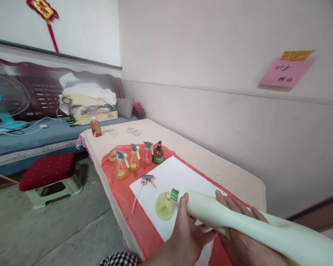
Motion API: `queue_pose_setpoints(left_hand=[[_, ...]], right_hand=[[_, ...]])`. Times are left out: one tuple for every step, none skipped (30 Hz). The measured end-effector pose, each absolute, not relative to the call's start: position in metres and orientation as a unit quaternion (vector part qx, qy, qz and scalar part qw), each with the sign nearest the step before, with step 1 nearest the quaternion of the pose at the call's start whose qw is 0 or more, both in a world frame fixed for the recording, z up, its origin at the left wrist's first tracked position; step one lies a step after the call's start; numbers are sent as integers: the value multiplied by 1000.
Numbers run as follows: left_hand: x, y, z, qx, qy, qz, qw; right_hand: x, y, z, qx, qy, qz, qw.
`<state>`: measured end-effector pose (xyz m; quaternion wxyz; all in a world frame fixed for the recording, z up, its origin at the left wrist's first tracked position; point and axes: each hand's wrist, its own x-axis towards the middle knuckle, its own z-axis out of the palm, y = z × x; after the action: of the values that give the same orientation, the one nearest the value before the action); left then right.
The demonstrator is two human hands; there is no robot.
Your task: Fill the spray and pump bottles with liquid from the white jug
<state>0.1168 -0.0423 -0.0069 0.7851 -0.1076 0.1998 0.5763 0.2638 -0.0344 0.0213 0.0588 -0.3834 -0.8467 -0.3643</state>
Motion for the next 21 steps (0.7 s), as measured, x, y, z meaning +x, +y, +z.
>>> queue_pose_setpoints(left_hand=[[117,-42,-7,-107,204,574,786],[117,-42,-6,-107,207,573,786],[117,-43,-6,-107,209,572,786],[116,-43,-6,-107,207,572,786],[116,-43,-6,-106,203,572,787],[116,-43,-6,-104,197,573,788],[116,-43,-6,-103,190,575,789],[116,-43,-6,-101,185,577,789],[116,-43,-6,-102,182,578,789],[116,-43,-6,-104,182,578,789],[116,-43,-6,-106,184,577,789],[116,-43,-6,-108,185,577,788],[116,-43,-6,-108,187,576,789],[116,-44,-6,-107,187,575,789],[116,-44,-6,-107,186,575,790],[116,-44,-5,-106,185,575,789],[116,-44,-5,-107,186,576,789],[116,-44,-5,-109,188,575,788],[116,-44,-4,-112,191,575,788],[115,-44,-4,-114,192,575,787],[115,-44,-3,-115,193,574,787]], right_hand=[[263,-34,21,-383,-848,-360,61],[263,-34,21,-385,-849,-356,62],[263,-34,20,-388,-848,-356,67],[264,-33,20,-389,-846,-357,69],[264,-33,20,-388,-845,-360,71],[265,-33,20,-384,-845,-364,75],[266,-34,20,-379,-846,-367,77],[266,-34,20,-377,-846,-370,78],[266,-34,20,-373,-846,-374,79],[266,-34,20,-369,-845,-378,79],[266,-34,21,-369,-845,-379,78],[266,-34,22,-369,-845,-378,76],[265,-34,22,-372,-846,-375,73],[264,-35,23,-376,-846,-372,71],[263,-35,24,-380,-846,-368,68],[263,-35,24,-385,-844,-366,66],[263,-36,24,-387,-844,-366,66],[262,-36,23,-388,-843,-365,66],[263,-36,23,-388,-844,-364,67],[263,-37,22,-387,-845,-363,69],[263,-37,22,-386,-846,-362,71]])
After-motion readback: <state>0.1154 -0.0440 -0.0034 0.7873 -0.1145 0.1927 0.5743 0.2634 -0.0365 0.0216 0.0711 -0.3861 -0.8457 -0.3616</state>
